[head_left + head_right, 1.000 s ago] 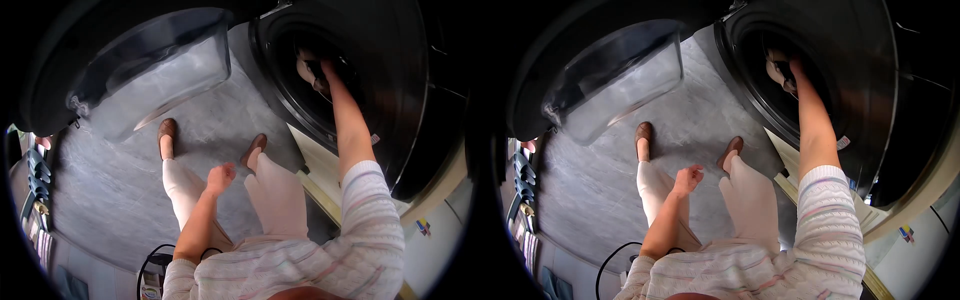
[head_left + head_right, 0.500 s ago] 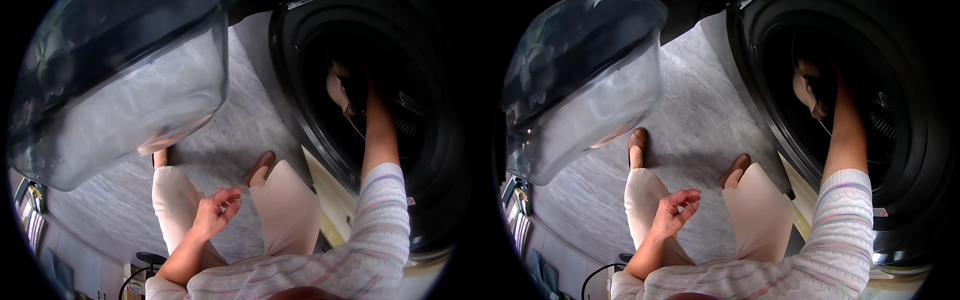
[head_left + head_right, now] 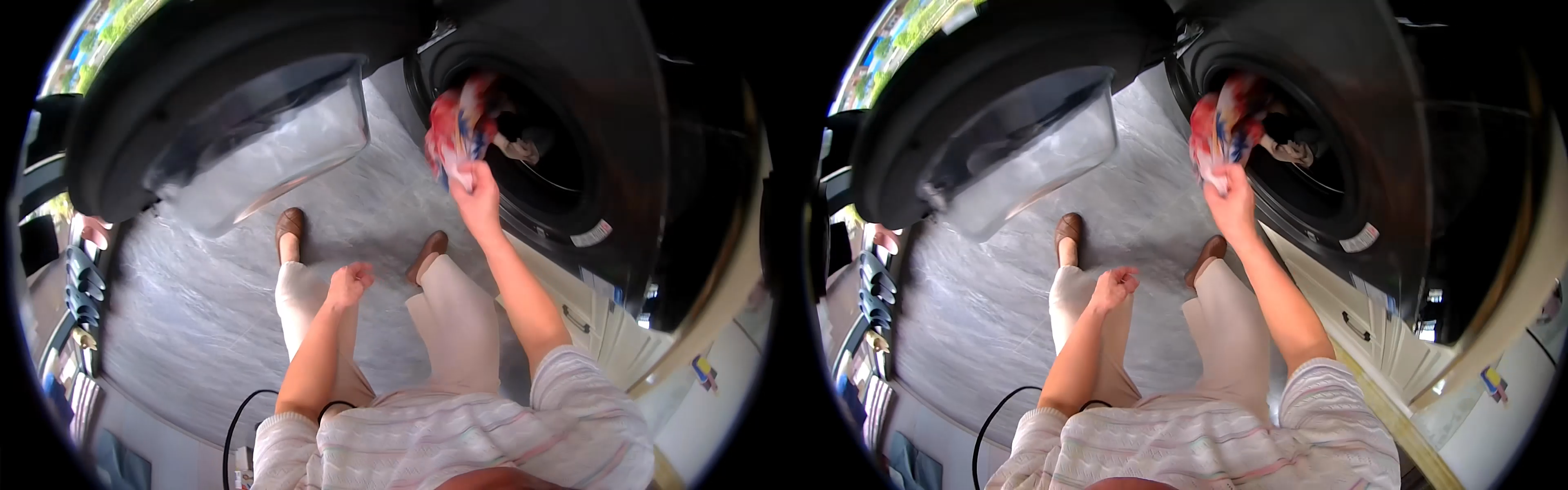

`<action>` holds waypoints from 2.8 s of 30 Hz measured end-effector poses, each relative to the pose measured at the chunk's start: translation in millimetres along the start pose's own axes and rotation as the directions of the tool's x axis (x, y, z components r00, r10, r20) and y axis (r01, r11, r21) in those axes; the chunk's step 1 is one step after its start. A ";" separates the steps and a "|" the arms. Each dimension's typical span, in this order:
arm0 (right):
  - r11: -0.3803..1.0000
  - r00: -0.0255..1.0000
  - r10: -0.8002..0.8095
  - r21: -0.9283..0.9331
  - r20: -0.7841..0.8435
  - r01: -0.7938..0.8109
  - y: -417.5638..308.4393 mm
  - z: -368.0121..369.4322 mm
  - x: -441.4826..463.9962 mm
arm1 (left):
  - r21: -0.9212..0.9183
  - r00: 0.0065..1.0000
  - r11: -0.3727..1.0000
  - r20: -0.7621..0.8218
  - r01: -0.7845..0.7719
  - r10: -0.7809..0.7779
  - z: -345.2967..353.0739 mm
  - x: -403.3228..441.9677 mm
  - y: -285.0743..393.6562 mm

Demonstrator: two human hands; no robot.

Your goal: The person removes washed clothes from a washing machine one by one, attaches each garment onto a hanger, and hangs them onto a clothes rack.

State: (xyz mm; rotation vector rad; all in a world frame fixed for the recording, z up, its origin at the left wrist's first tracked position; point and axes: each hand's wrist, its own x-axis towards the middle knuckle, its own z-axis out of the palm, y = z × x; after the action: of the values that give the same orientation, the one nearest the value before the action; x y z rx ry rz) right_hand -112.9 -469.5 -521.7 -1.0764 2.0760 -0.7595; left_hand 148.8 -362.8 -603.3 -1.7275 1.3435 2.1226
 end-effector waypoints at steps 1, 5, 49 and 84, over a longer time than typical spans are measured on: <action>0.984 0.995 0.081 0.153 0.057 -0.089 -10.7 -15.0 -24.6 | 0.039 0.999 0.999 0.034 -0.010 0.009 -7.4 -1.1 -11.2; 0.765 0.910 0.213 0.519 0.357 -0.382 -87.2 -69.6 -117.2 | 0.167 0.970 0.957 0.100 -0.235 0.221 -44.8 -61.6 46.6; 0.866 0.840 0.494 -0.222 0.227 -0.449 -12.6 -130.3 -704.9 | -0.321 0.674 0.878 0.564 -0.355 0.478 31.6 -441.1 295.8; 0.977 0.846 -0.211 -0.126 -0.490 0.170 -165.1 -293.8 -530.8 | 0.661 0.307 -0.062 0.427 -0.748 0.851 -59.2 -407.0 286.4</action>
State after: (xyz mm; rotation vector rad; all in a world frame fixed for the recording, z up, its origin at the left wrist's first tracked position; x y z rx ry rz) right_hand -32.8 -43.7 -66.2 -1.2411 2.4699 -1.1692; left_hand 176.2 -399.8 -104.4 -0.5236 3.2755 0.9698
